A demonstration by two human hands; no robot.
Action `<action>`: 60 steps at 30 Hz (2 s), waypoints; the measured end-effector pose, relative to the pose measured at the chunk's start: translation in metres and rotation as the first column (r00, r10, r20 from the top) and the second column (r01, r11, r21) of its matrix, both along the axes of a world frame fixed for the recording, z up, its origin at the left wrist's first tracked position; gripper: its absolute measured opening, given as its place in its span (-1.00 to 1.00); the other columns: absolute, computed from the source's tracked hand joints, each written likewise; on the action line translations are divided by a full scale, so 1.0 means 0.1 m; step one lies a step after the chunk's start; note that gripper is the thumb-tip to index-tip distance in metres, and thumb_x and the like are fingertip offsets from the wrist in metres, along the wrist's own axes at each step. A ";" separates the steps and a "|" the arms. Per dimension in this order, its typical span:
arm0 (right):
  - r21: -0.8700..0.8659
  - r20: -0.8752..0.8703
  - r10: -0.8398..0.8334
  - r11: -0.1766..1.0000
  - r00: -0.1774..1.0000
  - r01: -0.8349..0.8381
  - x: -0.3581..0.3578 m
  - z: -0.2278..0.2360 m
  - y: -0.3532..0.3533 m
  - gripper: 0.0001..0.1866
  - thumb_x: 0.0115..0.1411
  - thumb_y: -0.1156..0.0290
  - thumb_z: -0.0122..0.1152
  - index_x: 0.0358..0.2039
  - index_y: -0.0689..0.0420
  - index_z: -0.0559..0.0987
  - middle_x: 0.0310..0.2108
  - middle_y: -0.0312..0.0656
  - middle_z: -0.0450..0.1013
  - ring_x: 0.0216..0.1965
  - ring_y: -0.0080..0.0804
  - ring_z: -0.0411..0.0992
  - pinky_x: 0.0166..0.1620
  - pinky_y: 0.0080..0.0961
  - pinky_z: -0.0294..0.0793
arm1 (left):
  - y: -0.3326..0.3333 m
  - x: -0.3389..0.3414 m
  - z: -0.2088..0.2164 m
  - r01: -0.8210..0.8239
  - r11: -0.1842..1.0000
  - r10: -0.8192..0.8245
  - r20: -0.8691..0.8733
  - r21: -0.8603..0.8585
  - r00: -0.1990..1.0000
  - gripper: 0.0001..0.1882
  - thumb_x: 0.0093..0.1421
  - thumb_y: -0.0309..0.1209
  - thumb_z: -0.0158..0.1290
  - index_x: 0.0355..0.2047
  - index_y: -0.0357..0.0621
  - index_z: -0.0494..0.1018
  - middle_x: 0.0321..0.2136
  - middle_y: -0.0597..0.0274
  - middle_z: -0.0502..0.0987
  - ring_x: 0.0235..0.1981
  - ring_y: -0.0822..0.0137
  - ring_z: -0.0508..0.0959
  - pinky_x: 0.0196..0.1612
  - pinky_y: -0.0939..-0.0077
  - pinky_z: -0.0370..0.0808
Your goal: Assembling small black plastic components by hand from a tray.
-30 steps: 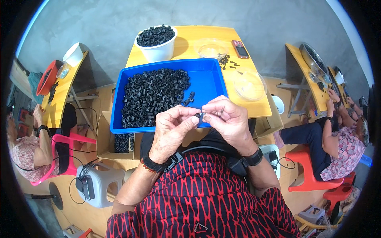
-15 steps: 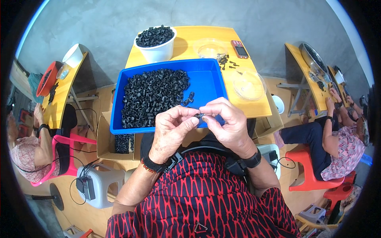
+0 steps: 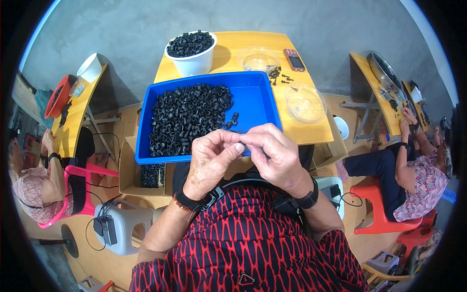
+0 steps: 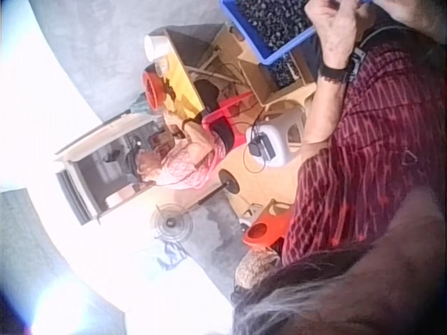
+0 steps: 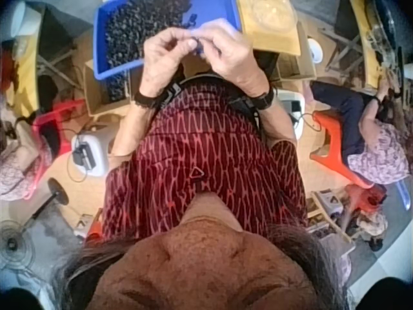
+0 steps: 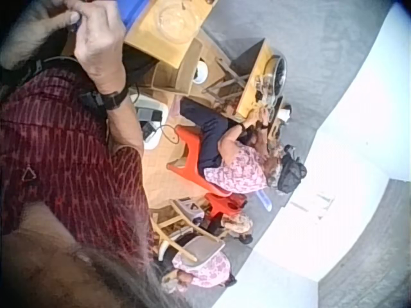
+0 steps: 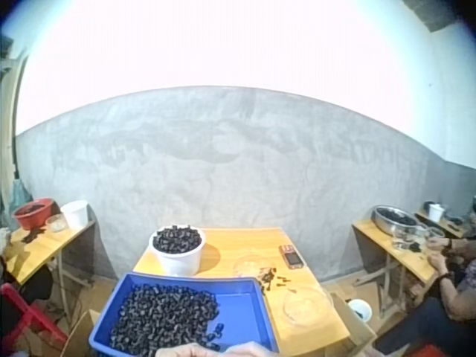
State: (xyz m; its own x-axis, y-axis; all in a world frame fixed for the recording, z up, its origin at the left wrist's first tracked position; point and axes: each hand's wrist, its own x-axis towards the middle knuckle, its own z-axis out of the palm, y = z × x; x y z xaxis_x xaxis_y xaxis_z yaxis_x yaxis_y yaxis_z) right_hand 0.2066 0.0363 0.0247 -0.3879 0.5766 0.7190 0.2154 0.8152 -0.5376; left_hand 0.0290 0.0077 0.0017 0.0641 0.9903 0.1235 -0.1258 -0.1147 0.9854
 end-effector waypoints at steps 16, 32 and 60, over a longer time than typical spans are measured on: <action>-0.292 -0.299 0.076 0.942 0.951 -0.167 0.02 -0.13 0.10 -0.76 0.10 0.74 0.25 -0.20 0.22 0.59 -0.29 -0.12 0.52 -0.32 -0.41 0.53 -0.26 -0.54 0.53 | 0.03 -0.06 -0.02 0.077 0.996 -0.061 0.283 -0.046 0.957 -0.87 0.26 -0.49 0.16 -0.21 -0.28 0.54 -0.38 0.29 0.60 -0.41 0.55 0.55 -0.28 0.65 0.53; -0.173 0.036 0.191 0.968 0.981 -0.182 0.10 0.02 0.07 -0.72 0.09 0.72 0.22 -0.18 0.16 0.61 -0.29 -0.15 0.47 -0.26 -0.33 0.49 -0.23 -0.46 0.50 | -0.01 -0.10 -0.03 0.127 0.990 -0.109 0.263 -0.055 0.959 -0.86 0.24 -0.51 0.17 -0.22 -0.33 0.53 -0.38 0.19 0.61 -0.44 0.48 0.57 -0.31 0.60 0.56; -0.276 0.610 0.246 0.957 0.754 -0.089 -0.39 -0.18 1.29 -0.77 0.10 0.61 0.21 -0.21 0.23 0.66 -0.27 0.00 0.57 -0.17 -0.07 0.54 -0.11 -0.35 0.52 | 0.32 -0.90 -0.26 -0.565 0.822 0.516 0.325 0.074 0.793 -0.84 0.24 -0.46 0.18 -0.18 -0.23 0.54 -0.36 0.20 0.61 -0.46 0.48 0.57 -0.33 0.55 0.55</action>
State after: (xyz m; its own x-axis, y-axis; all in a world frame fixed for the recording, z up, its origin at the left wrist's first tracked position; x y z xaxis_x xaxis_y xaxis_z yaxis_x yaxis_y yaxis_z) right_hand 0.1680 0.1656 0.0063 -0.8117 0.5674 0.1387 0.4402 0.7503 -0.4932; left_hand -0.0614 0.0396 -0.0244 -0.5368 0.8170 0.2106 -0.2604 -0.3978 0.8797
